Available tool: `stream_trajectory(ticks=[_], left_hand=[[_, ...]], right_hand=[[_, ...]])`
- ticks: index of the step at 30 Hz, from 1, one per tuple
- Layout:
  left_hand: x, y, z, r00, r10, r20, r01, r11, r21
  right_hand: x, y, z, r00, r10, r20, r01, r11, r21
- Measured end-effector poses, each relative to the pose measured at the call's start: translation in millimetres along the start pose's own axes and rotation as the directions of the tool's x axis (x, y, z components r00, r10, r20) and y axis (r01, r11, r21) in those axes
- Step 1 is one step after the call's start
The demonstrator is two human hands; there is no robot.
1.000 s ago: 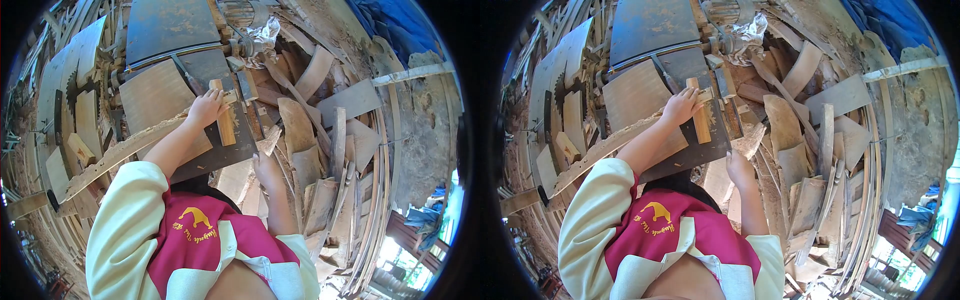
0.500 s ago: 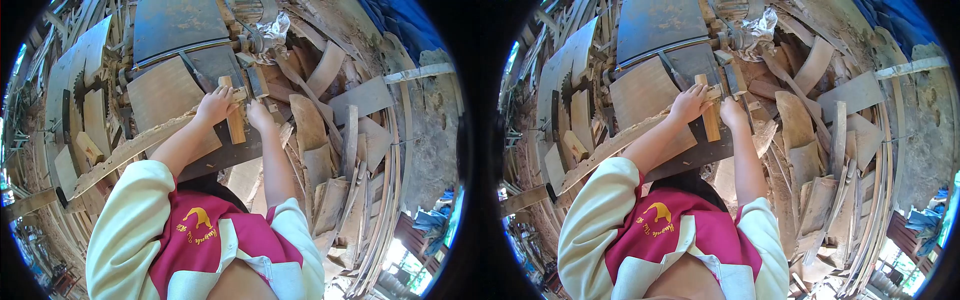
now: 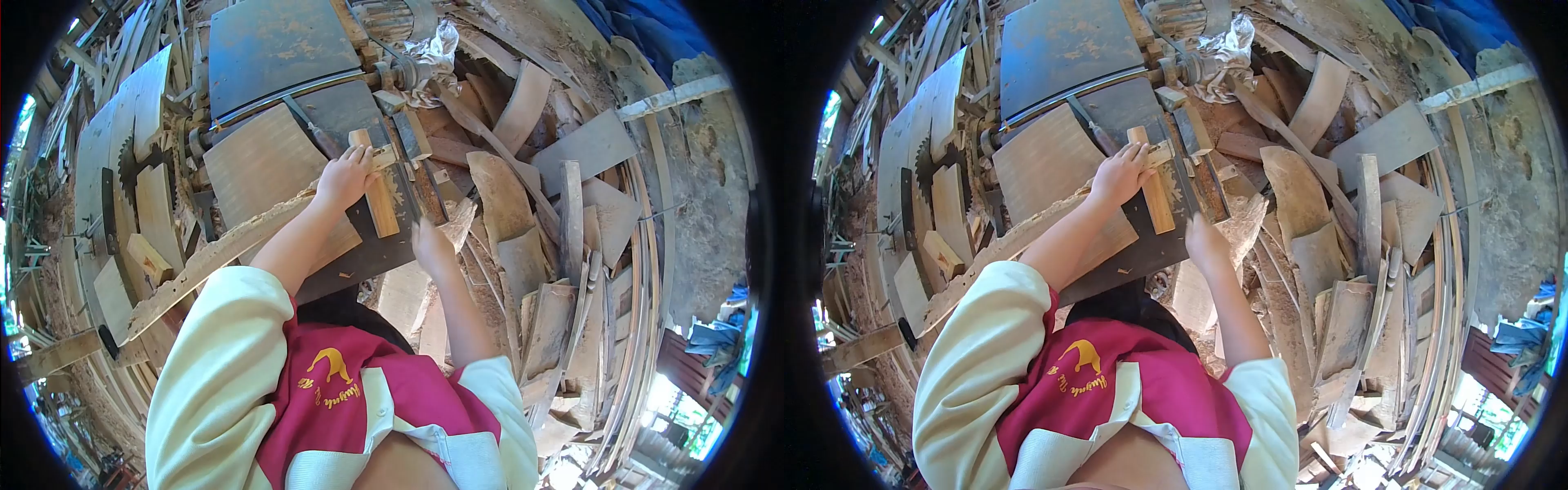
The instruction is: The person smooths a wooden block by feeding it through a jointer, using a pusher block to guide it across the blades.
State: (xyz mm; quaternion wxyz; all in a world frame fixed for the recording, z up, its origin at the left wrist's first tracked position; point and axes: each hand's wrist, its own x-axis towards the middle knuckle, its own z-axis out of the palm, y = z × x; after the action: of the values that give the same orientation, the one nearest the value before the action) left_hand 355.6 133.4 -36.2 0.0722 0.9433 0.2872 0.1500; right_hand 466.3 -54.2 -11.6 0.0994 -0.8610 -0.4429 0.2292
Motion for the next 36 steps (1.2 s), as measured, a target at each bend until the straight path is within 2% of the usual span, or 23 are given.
stream_trajectory(ticks=[4, 5, 6, 10, 15, 17, 24, 26, 31, 36], left_hand=[[-1, 0, -2, 1.000, -0.008, 0.021, 0.008, 1.000, 0.002], [0, 0, -3, 1.000, -0.011, 0.012, 0.011, 1.000, 0.002], [0, 0, -3, 1.000, -0.011, 0.016, 0.011, 1.000, -0.004], [0, 0, -3, 1.000, -0.016, 0.010, 0.016, 1.000, -0.006], [-1, -1, 2, 1.000, -0.001, -0.008, 0.001, 1.000, 0.013], [0, -1, 0, 1.000, 0.000, -0.014, 0.001, 1.000, 0.015], [1, -1, -3, 1.000, 0.003, -0.006, -0.003, 1.000, 0.015], [2, 0, -2, 0.999, 0.013, -0.033, -0.012, 1.000, 0.018], [1, 0, 0, 0.999, 0.016, -0.037, -0.015, 1.000, 0.015], [1, 0, 0, 1.000, 0.015, -0.020, -0.015, 1.000, 0.003]], right_hand=[[-52, 6, -14, 1.000, 0.014, -0.005, -0.014, 1.000, -0.013], [-59, 5, -17, 0.998, 0.046, 0.037, -0.045, 0.998, -0.037], [-62, 4, -21, 0.994, 0.079, 0.081, -0.074, 0.995, -0.062], [-54, -5, -40, 0.993, 0.060, 0.097, -0.053, 0.996, -0.072], [0, -15, -52, 0.987, 0.039, 0.158, -0.036, 0.999, -0.024], [30, -18, -35, 0.995, -0.015, 0.099, 0.014, 1.000, 0.009], [94, -40, -2, 0.999, -0.021, -0.035, 0.023, 0.998, 0.059], [90, -39, -1, 0.997, -0.028, -0.067, 0.033, 0.996, 0.079], [65, -24, -3, 0.999, -0.034, -0.008, 0.034, 0.994, 0.102], [-3, -1, -4, 0.999, -0.004, 0.034, 0.001, 0.996, 0.089]])
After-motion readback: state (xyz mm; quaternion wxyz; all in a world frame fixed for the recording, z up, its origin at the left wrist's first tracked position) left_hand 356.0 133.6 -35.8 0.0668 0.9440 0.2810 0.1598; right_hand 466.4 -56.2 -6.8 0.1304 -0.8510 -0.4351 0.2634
